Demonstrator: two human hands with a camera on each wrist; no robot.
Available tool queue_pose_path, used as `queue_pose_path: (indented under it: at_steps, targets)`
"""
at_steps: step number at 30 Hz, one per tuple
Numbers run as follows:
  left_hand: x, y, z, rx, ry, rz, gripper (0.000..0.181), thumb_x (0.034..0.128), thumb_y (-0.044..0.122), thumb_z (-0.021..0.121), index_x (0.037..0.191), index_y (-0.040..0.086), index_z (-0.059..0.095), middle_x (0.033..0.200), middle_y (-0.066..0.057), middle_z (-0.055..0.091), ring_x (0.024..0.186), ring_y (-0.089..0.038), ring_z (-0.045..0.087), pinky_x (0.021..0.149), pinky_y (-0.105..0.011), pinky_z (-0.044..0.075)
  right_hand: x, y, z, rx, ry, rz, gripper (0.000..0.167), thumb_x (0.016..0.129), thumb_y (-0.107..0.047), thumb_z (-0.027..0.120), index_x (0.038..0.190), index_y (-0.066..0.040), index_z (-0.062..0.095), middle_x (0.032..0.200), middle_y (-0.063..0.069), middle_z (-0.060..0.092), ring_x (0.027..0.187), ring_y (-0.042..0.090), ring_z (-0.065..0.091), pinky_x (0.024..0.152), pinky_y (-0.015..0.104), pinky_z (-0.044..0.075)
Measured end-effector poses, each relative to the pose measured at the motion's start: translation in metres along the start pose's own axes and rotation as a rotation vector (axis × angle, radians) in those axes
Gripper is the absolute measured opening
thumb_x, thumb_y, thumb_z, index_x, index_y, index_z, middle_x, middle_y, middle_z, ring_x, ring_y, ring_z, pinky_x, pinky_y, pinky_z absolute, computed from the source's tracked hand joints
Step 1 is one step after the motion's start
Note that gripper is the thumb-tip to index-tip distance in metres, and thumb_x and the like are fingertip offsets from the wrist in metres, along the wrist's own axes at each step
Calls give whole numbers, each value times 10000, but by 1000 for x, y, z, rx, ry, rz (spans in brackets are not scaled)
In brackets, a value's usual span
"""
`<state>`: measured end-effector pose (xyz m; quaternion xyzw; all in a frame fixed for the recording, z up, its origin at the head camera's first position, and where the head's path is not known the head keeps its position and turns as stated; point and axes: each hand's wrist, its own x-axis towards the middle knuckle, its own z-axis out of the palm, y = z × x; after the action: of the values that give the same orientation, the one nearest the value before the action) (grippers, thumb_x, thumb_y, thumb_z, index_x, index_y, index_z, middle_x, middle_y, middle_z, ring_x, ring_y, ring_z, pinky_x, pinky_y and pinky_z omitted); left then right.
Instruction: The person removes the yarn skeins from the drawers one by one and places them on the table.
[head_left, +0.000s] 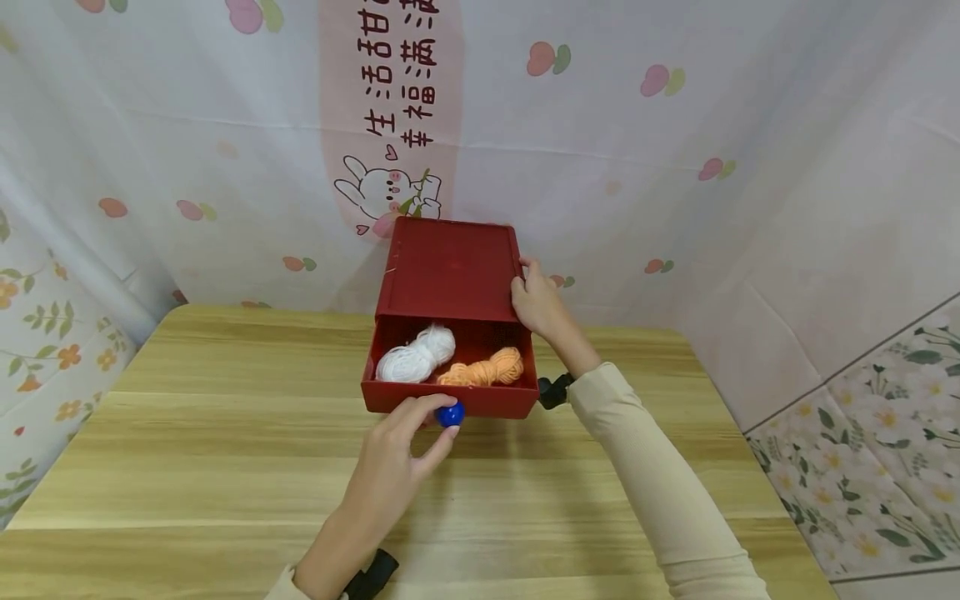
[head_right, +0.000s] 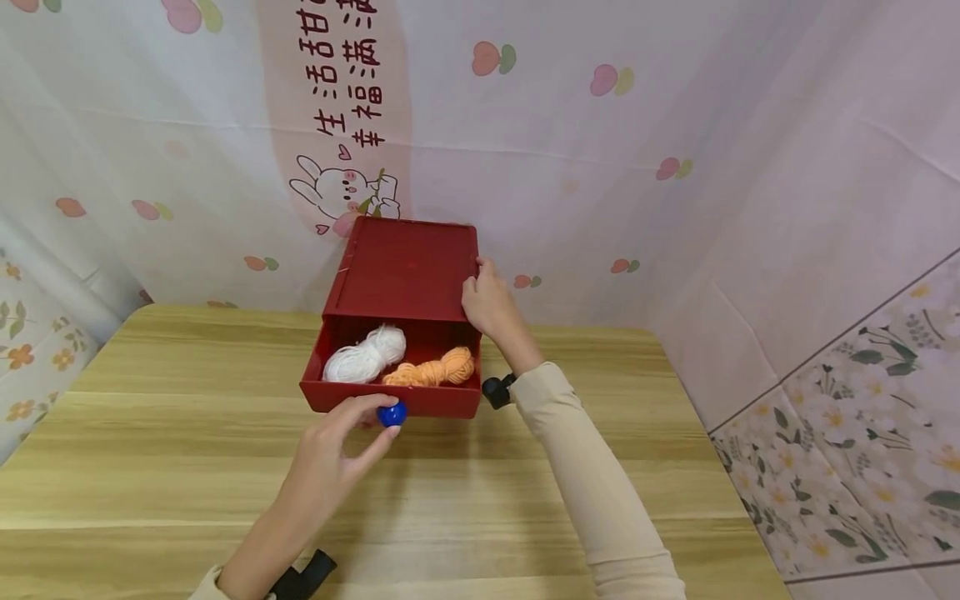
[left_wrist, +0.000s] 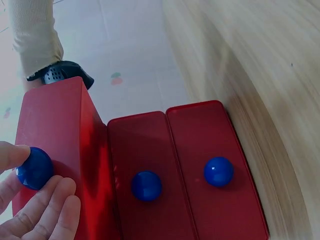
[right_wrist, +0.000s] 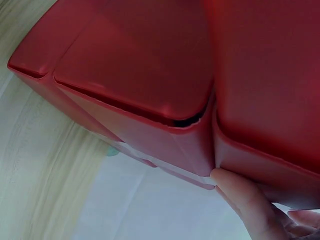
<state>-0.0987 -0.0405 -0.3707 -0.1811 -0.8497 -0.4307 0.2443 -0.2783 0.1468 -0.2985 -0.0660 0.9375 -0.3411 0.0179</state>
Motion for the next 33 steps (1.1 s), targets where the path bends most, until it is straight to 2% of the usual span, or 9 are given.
queue_pose_path:
  at_steps: [8,15,18,23,28,33]
  targets:
    - [-11,8,-2,19,0,1,284,790,125,740,1052,144,630,945,47,652,829,-55,620,740,-231,544,1,0,-2,8,0,11,514,996,-237,243,1462,-39,156,1374,250,423,1151,329,519,960,460,418]
    - [-15,11,-3,37,15,27,288,771,111,755,1031,135,634,928,51,658,841,-31,618,759,-224,539,1,-1,-1,15,-3,14,519,996,-249,249,1462,-41,151,1381,246,410,1160,328,510,970,461,413]
    - [-17,13,-5,52,3,16,285,768,115,758,1025,144,639,931,63,658,851,-20,615,764,-221,537,0,-1,-1,10,-4,24,519,997,-255,244,1465,-52,150,1382,242,413,1159,328,511,963,463,415]
    - [-21,18,-8,57,-36,-34,290,770,127,758,1030,171,639,932,91,643,835,-6,598,759,-216,538,0,-1,0,6,2,27,516,995,-255,240,1466,-62,154,1380,242,418,1156,330,516,956,464,421]
    - [-23,20,-11,64,-56,-40,291,775,127,754,1032,183,628,916,98,627,812,-20,594,746,-215,539,0,-1,1,5,8,18,518,991,-246,243,1461,-46,161,1376,249,419,1166,338,510,973,469,413]
    - [-20,21,-18,115,-95,-32,317,770,148,760,1054,214,634,909,101,667,797,4,609,716,-190,535,1,-1,1,2,13,12,520,985,-239,244,1458,-36,167,1376,249,419,1170,339,505,981,469,406]
